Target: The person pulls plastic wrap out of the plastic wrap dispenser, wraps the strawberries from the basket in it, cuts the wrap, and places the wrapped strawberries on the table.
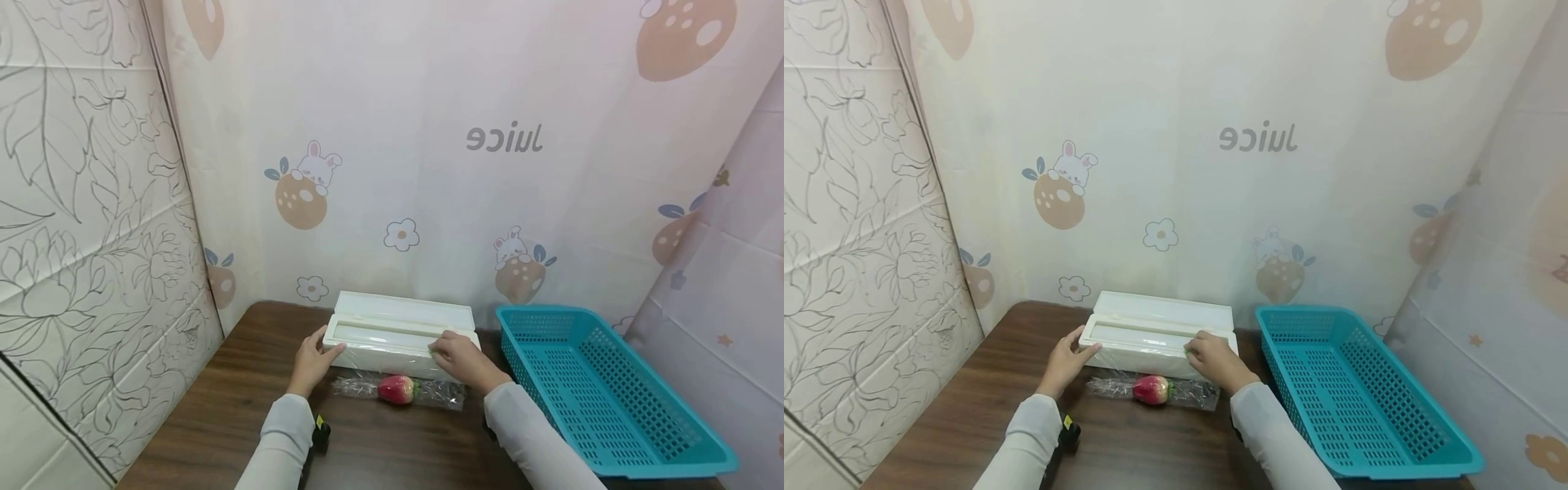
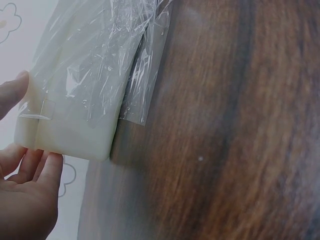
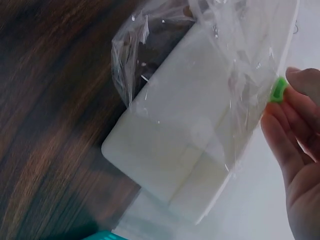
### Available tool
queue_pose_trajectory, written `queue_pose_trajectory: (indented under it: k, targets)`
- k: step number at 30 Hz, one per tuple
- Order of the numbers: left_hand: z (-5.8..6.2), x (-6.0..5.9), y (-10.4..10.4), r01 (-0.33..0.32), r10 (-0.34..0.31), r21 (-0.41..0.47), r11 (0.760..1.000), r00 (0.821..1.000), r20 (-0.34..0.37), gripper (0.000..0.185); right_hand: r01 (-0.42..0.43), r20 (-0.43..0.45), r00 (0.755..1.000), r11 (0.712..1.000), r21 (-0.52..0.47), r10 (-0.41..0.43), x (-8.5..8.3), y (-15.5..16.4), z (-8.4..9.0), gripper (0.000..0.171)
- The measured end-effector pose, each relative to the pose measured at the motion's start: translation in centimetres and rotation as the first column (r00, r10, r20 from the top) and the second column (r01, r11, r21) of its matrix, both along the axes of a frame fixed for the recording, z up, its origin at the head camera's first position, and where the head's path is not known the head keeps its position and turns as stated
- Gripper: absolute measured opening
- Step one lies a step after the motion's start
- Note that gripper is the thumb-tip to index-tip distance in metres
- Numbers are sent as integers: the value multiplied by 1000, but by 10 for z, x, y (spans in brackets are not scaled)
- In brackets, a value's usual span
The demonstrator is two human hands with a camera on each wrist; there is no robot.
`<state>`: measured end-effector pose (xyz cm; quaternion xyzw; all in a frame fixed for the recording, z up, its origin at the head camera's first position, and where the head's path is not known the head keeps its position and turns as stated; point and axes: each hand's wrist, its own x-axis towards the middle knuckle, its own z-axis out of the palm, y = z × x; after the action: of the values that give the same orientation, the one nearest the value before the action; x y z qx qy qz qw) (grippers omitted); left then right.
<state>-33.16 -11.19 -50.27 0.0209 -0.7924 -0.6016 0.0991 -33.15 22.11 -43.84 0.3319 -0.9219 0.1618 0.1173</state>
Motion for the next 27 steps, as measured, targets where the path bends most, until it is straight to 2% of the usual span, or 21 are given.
queue_pose_trajectory:
  k: [6,11,14,21,27]
  targets:
    - [0,0,0,-3,3,-19,1000,1000,1,74,114,33,993,994,-5,-113,-1,-9,-2,8]
    - [1,0,1,-2,2,-21,1000,1000,-10,73,150,55,987,988,-22,-148,-2,-14,-1,9]
    - [1,-1,0,-1,1,-9,1000,1000,-18,73,144,53,988,989,-31,-142,-2,-14,-1,10]
    - [0,-1,0,1,-2,-7,1000,1000,-13,73,61,-6,998,998,-23,-61,-3,-16,-4,17]
    - [-1,-1,1,4,-4,4,1000,1000,-8,74,37,9,999,999,-37,-37,-3,-17,-4,20]
